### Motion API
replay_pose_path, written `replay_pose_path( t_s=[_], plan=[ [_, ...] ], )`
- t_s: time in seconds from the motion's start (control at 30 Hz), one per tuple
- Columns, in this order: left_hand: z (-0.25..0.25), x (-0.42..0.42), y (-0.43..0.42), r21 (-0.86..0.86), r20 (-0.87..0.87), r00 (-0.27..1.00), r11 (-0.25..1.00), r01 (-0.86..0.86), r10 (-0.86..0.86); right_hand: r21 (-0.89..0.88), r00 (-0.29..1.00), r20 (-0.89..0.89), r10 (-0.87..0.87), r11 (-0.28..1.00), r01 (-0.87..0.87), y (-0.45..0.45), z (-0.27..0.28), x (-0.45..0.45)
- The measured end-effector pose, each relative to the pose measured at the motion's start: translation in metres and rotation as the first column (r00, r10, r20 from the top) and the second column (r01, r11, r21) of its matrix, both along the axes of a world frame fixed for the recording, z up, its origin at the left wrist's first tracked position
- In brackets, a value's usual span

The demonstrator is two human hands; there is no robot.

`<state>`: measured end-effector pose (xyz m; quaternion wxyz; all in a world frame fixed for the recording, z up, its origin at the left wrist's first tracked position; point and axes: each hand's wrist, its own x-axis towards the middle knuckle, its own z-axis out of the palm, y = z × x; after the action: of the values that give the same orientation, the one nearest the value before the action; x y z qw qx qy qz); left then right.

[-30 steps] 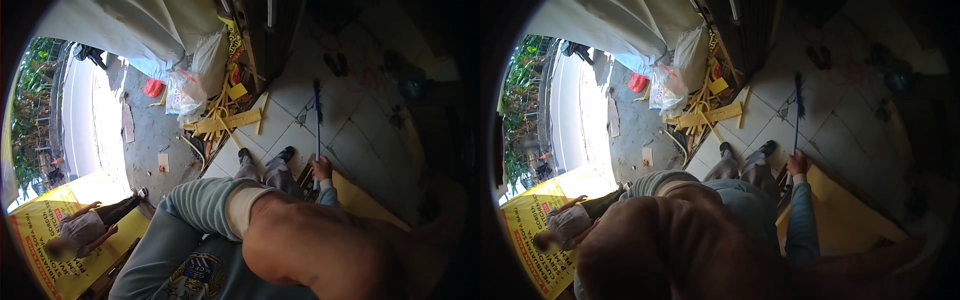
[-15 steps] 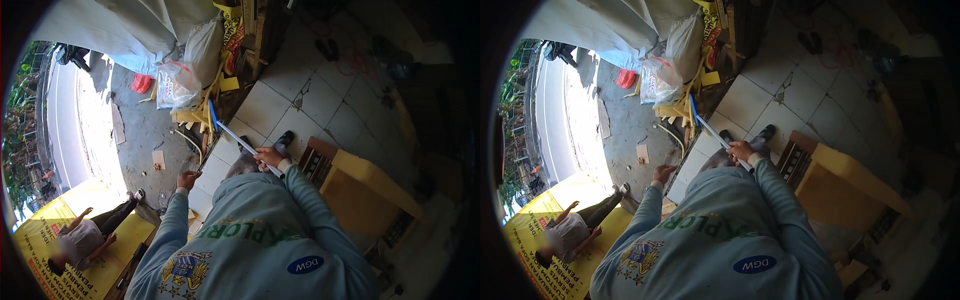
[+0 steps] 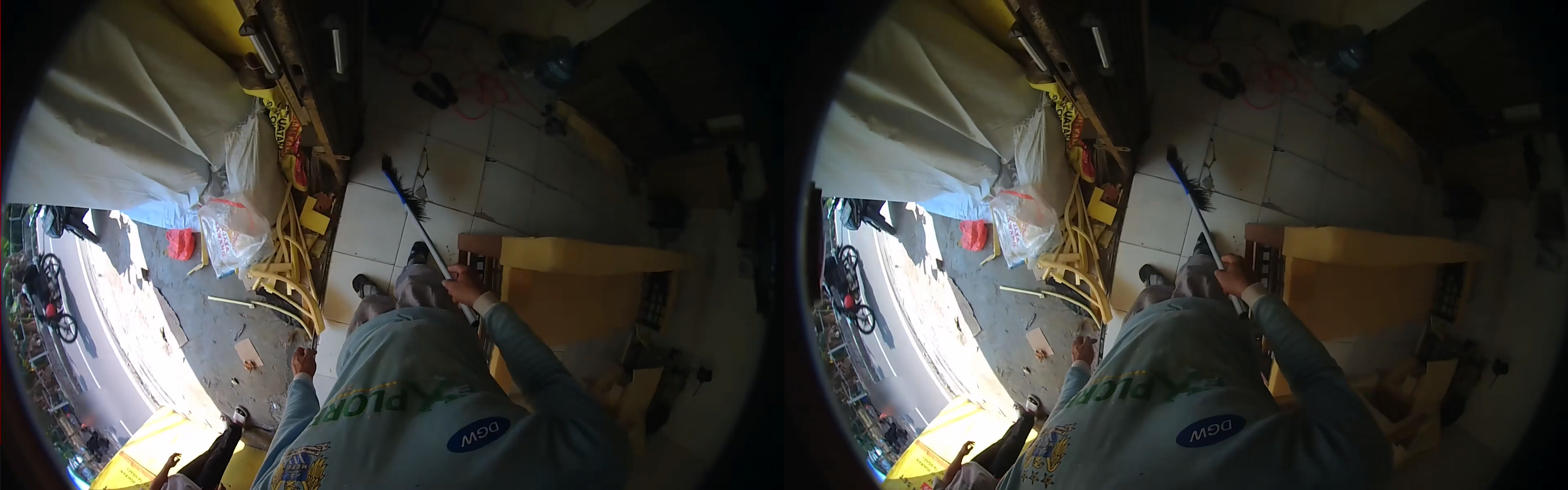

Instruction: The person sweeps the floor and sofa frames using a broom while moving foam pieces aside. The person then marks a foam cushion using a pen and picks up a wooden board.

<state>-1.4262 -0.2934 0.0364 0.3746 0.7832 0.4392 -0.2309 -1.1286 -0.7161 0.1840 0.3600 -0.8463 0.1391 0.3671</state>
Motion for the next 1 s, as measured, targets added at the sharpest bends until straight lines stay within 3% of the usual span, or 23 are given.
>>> replay_pose_path(
  t_s=[0.03,0.07,0.1,0.13,0.17,0.2,0.27,0.3,0.33,0.4,0.43,0.47,0.5,0.53,0.57,0.6,0.63,0.73,0.87,0.9,0.93,0.97,1.0],
  plan=[
    [-0.028,0.025,0.007,-0.041,0.064,0.997,0.999,-0.036,0.038,-0.053,1.0,-0.018,0.014,0.998,-0.015,0.015,-0.005,0.011],
    [-0.021,0.065,0.008,-0.095,0.1,0.995,0.995,0.021,-0.011,-0.134,0.958,0.214,0.189,0.977,-0.163,0.002,-0.091,0.003],
    [-0.006,0.101,0.014,-0.019,0.13,0.977,0.985,0.172,-0.169,0.009,0.999,-0.039,0.003,1.0,-0.003,0.017,-0.081,0.006],
    [0.023,0.144,0.011,0.062,0.15,0.935,0.947,0.316,-0.322,0.166,0.962,-0.242,0.127,0.982,-0.088,0.014,-0.081,0.027],
    [0.043,0.183,0.005,0.235,0.135,0.85,0.85,0.471,-0.509,0.279,0.926,-0.374,0.042,0.958,0.069,0.003,-0.08,0.041],
    [0.027,0.212,0.012,0.53,0.224,0.612,0.622,0.576,-0.758,0.37,0.864,-0.504,-0.016,0.899,0.233,-0.011,-0.078,0.056],
    [-0.026,0.262,0.035,-0.049,0.532,0.81,0.946,0.32,-0.246,0.431,0.81,-0.585,0.038,0.861,0.27,-0.037,-0.03,0.074],
    [0.015,0.296,0.019,-0.088,0.431,0.863,0.94,0.331,-0.263,0.496,0.797,-0.597,0.086,0.821,0.283,-0.055,-0.028,0.075],
    [-0.001,0.313,0.016,-0.176,0.553,0.823,0.948,0.265,-0.127,0.491,0.882,-0.454,0.125,0.861,0.131,-0.068,-0.015,0.078],
    [0.003,0.349,0.004,0.144,0.632,0.541,0.77,0.621,-0.555,0.419,0.99,-0.007,0.142,0.899,-0.126,-0.107,-0.035,0.074],
    [-0.004,0.361,-0.015,-0.372,0.41,0.912,0.916,0.152,0.015,0.358,0.979,0.136,0.151,0.914,-0.19,-0.123,-0.027,0.083],
    [-0.007,0.369,-0.03,-0.461,0.347,0.932,0.884,0.074,0.102,0.357,0.985,0.111,0.133,0.919,-0.165,-0.145,-0.019,0.094],
    [-0.037,0.368,-0.028,-0.271,0.437,0.867,0.884,0.38,-0.239,0.356,0.99,0.085,0.116,0.924,-0.139,-0.162,0.001,0.111],
    [-0.054,0.378,-0.029,-0.06,0.455,0.697,0.762,0.645,-0.554,0.407,0.998,0.058,-0.022,0.913,-0.004,-0.18,0.01,0.125],
    [-0.019,0.394,-0.058,0.155,0.174,0.427,0.453,0.878,-0.887,0.453,0.987,0.025,-0.158,0.882,0.13,-0.195,0.016,0.136],
    [0.028,0.414,-0.093,0.274,-0.108,0.038,0.007,0.962,-0.993,0.497,0.931,-0.11,-0.347,0.792,0.354,-0.207,0.041,0.152],
    [0.027,0.426,-0.113,0.28,-0.205,-0.024,-0.082,0.957,-0.979,0.511,0.818,-0.233,-0.526,0.65,0.563,-0.219,0.066,0.169],
    [-0.059,0.485,-0.143,0.324,-0.322,0.09,-0.021,0.946,-0.942,0.502,0.561,-0.213,-0.8,0.403,0.765,-0.324,0.056,0.232],
    [-0.057,0.594,-0.171,0.506,-0.367,-0.079,-0.27,0.819,-0.927,0.439,0.371,-0.035,-0.928,0.319,0.84,-0.382,0.021,0.277],
    [-0.015,0.629,-0.184,0.563,-0.227,-0.151,-0.256,0.786,-0.962,0.425,0.337,-0.025,-0.941,0.295,0.856,-0.399,0.015,0.289],
    [-0.001,0.665,-0.197,0.388,0.01,-0.03,-0.024,0.922,-0.999,0.414,0.31,-0.016,-0.951,0.276,0.868,-0.413,0.01,0.3],
    [0.009,0.706,-0.198,0.136,0.204,0.145,0.175,0.975,-0.968,0.362,0.291,0.018,-0.957,0.278,0.89,-0.426,-0.011,0.305],
    [0.02,0.736,-0.216,-0.142,0.196,0.55,0.531,0.835,-0.812,0.264,0.315,0.037,-0.948,0.313,0.912,-0.436,-0.016,0.309]
  ],
)
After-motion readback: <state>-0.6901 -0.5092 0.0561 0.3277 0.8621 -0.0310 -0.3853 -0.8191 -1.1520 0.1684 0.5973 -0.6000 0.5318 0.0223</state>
